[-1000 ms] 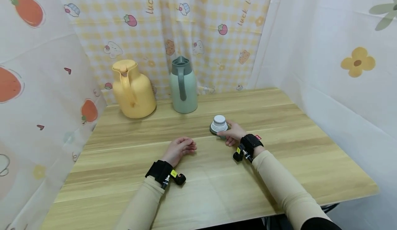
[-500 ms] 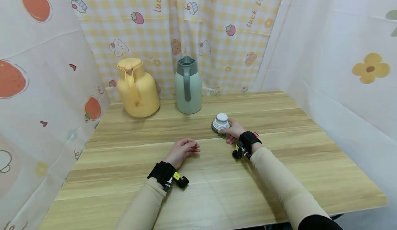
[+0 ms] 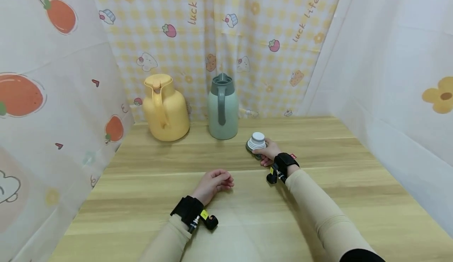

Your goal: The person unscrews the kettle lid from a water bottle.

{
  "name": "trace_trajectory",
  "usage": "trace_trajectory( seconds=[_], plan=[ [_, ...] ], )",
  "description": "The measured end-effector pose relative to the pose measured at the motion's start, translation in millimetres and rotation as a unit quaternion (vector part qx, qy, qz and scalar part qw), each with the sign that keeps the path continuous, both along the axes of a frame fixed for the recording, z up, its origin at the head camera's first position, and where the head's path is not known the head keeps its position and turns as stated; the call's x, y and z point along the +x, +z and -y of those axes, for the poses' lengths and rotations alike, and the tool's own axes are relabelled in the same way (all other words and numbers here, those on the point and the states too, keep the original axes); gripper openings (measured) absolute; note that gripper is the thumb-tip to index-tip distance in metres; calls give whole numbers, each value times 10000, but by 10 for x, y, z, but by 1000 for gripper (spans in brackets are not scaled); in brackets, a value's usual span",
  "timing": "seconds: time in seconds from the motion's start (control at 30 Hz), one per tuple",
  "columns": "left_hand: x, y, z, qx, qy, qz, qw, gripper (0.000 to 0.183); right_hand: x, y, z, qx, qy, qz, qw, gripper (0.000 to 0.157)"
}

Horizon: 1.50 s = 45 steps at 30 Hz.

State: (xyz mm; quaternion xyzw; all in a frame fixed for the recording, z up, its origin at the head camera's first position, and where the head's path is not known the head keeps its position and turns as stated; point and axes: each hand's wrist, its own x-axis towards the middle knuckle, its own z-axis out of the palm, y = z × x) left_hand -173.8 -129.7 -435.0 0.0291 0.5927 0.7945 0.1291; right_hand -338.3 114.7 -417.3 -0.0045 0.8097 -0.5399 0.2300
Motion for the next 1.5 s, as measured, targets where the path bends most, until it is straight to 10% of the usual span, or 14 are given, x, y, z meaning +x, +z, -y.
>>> trace_trajectory(
  seconds=[0.7,1.5],
  plan=[
    [-74,-30,-8,137,-288,-65,9995,9,-931,-159,17,-95,86,8,9999,92],
    [-101,-69,40,21,-379,123,9992,11,-1042,-90,111,304,106,-548,9980,92]
  ],
)
